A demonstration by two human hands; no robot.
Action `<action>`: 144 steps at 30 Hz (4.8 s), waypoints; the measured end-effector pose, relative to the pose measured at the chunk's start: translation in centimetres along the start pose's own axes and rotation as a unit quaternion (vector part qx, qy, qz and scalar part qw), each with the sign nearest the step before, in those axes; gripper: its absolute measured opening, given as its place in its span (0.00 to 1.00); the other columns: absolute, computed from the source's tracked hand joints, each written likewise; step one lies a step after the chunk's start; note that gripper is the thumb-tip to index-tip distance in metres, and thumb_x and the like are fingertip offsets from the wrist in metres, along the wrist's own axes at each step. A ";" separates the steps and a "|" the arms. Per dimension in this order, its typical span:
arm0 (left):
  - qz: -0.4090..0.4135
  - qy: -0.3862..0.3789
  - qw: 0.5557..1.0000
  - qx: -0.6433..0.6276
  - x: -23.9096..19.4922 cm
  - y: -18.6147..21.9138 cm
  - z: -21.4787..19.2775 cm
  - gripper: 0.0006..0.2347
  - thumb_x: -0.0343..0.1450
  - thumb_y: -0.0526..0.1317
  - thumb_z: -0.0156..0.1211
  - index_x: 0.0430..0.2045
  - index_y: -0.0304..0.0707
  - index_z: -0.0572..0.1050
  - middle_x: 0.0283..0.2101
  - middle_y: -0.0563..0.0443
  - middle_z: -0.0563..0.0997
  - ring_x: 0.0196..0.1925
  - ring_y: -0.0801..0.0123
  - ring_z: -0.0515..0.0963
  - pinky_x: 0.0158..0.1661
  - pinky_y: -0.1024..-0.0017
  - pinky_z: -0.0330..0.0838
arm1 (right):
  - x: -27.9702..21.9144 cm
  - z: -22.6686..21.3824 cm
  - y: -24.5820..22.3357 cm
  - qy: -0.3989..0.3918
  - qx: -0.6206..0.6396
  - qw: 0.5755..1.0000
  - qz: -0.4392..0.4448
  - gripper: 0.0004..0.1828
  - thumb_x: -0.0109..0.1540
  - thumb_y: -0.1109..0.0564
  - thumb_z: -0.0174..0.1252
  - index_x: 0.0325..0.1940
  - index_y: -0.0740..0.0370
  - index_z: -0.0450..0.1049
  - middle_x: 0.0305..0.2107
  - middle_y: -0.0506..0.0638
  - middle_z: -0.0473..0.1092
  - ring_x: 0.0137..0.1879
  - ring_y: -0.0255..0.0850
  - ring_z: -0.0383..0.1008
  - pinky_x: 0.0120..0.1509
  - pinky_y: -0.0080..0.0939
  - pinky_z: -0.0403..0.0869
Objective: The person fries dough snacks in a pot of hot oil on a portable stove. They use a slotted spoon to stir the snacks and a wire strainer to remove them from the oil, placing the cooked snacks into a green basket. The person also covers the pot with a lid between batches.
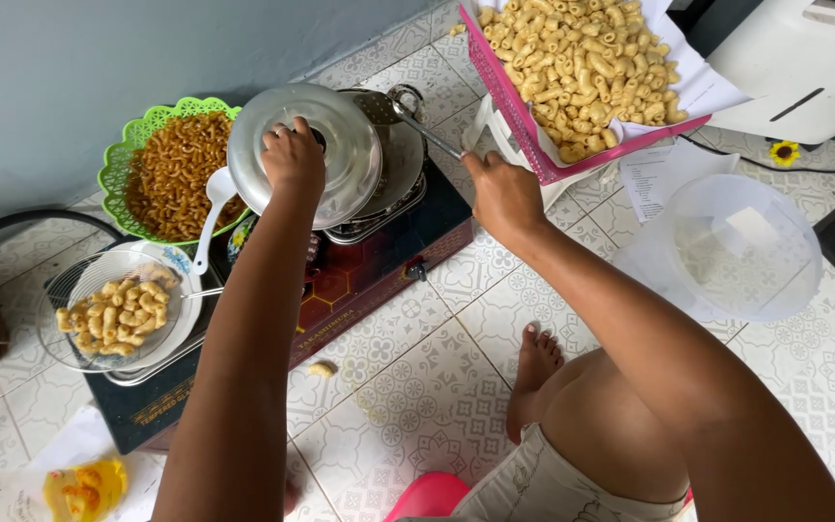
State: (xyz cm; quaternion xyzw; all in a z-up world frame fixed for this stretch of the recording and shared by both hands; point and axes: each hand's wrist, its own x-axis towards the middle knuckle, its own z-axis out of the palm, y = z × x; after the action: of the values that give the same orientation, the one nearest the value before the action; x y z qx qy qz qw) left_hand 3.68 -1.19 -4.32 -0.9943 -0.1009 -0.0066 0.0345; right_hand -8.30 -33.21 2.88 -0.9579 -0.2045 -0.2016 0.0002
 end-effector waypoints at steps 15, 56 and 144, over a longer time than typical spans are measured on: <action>-0.005 -0.036 0.999 0.008 3.1 3.2 3.8 0.21 0.78 0.53 0.55 0.59 0.38 0.66 0.50 0.38 0.75 0.54 0.50 0.74 0.46 0.59 0.75 | 0.0 -1.7 -1.0 -0.005 -0.041 0.999 0.022 0.23 0.54 0.63 0.62 0.54 0.55 0.75 0.28 0.50 0.70 0.25 0.49 0.80 0.31 0.47 0.80; 0.009 -0.040 0.999 0.007 5.1 5.2 6.3 0.20 0.78 0.54 0.55 0.54 0.38 0.65 0.50 0.39 0.75 0.53 0.50 0.74 0.46 0.59 0.74 | 0.6 -1.0 -0.6 -0.015 -0.045 0.999 0.015 0.21 0.56 0.63 0.63 0.55 0.59 0.77 0.29 0.53 0.72 0.24 0.46 0.80 0.28 0.42 0.79; 0.063 0.151 0.974 -0.154 -4.7 1.5 3.9 0.18 0.75 0.50 0.60 0.55 0.45 0.69 0.51 0.48 0.68 0.52 0.51 0.75 0.42 0.54 0.78 | 0.3 -0.9 -0.4 0.031 -0.092 0.995 -0.017 0.25 0.52 0.63 0.66 0.54 0.58 0.77 0.29 0.50 0.71 0.23 0.45 0.79 0.27 0.42 0.77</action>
State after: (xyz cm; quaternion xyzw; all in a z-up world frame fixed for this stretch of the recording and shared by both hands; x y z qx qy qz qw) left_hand -0.63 -3.28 -8.38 -0.9796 -0.0295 -0.1695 -0.1042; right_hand -8.55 -32.77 3.74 -0.9435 -0.2010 -0.2493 -0.0853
